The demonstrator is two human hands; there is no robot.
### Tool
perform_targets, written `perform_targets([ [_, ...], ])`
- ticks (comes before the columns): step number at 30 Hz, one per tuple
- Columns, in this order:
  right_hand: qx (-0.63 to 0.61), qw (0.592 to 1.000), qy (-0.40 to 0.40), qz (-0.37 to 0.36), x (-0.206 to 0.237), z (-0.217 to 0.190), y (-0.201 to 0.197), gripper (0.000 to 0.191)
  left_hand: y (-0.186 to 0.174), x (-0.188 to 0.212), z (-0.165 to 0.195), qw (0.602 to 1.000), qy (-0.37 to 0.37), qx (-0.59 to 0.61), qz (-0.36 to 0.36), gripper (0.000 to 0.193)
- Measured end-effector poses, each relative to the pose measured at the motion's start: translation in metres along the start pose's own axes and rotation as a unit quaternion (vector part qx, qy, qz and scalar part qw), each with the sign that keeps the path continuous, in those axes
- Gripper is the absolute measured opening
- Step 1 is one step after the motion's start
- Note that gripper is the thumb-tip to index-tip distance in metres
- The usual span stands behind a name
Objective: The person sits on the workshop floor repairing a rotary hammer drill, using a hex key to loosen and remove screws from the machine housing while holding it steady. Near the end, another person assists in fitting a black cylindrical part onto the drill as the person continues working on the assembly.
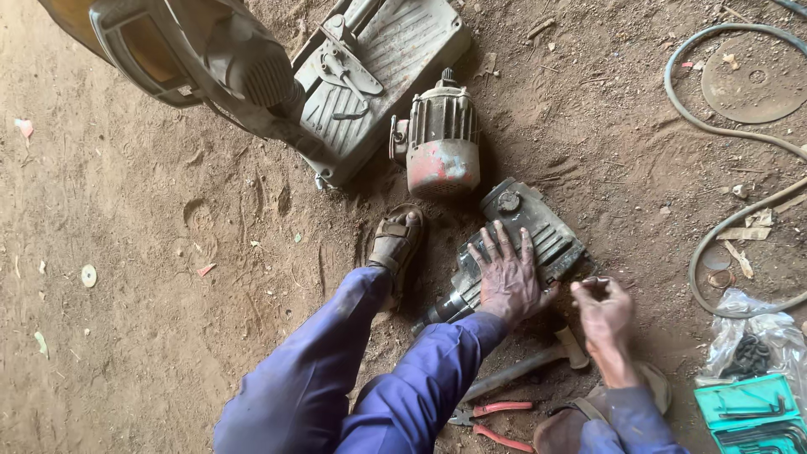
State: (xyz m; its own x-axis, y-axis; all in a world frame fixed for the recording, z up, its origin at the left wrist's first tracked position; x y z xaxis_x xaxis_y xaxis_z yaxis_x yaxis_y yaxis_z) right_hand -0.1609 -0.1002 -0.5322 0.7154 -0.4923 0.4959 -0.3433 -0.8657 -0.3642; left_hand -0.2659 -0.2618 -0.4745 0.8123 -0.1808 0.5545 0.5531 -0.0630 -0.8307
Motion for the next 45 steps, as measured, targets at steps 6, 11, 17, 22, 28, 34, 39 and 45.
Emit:
perform_targets([
  [6, 0.024, 0.999, -0.038, -0.019, -0.018, 0.01, 0.019, 0.023, 0.002, -0.001, 0.001, 0.998, 0.0, 0.018, 0.054, 0.113],
  [11, 0.249, 0.968, 0.008, -0.045, -0.046, 0.016, 0.013, 0.041, 0.005, -0.003, 0.001, 0.999, 0.002, 0.017, 0.039, 0.116],
  [17, 0.21, 0.966, -0.143, 0.049, -0.079, -0.019, -0.014, 0.015, 0.001, -0.002, 0.001, 0.999, 0.001, 0.025, 0.045, 0.115],
  [22, -0.085, 0.978, -0.151, 0.112, -0.06, -0.033, -0.041, 0.02, 0.001, -0.002, 0.0, 0.999, 0.0, 0.028, 0.024, 0.114],
  [28, -0.151, 0.965, -0.206, 0.05, -0.005, -0.037, -0.032, 0.01, 0.0, -0.004, -0.001, 1.0, 0.004, 0.015, 0.019, 0.116],
  [34, 0.065, 0.993, -0.102, -0.012, 0.007, -0.005, 0.006, 0.024, 0.002, 0.0, -0.001, 0.999, -0.001, 0.019, 0.027, 0.117],
  [39, 0.157, 0.987, 0.037, -0.028, -0.018, 0.029, 0.025, 0.06, 0.005, -0.003, -0.001, 0.999, 0.0, 0.032, 0.043, 0.115],
  [45, 0.18, 0.97, -0.157, 0.041, -0.058, -0.008, 0.0, 0.009, 0.006, -0.005, -0.001, 0.999, -0.001, 0.016, 0.039, 0.115],
])
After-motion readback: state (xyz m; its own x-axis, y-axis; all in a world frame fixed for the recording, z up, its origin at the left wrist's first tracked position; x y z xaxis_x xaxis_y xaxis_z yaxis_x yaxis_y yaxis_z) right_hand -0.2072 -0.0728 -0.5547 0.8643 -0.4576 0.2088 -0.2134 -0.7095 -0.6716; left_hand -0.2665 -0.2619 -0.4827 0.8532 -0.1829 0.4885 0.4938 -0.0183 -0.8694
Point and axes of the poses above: each hand's wrist, its own x-axis away from the middle knuckle, its own y-axis out of the palm, z = x × y, the point moved 7 cm from there along -x, towards the middle knuckle, and after that the axes turned 9 degrees about -y, right-handed, at the moved point
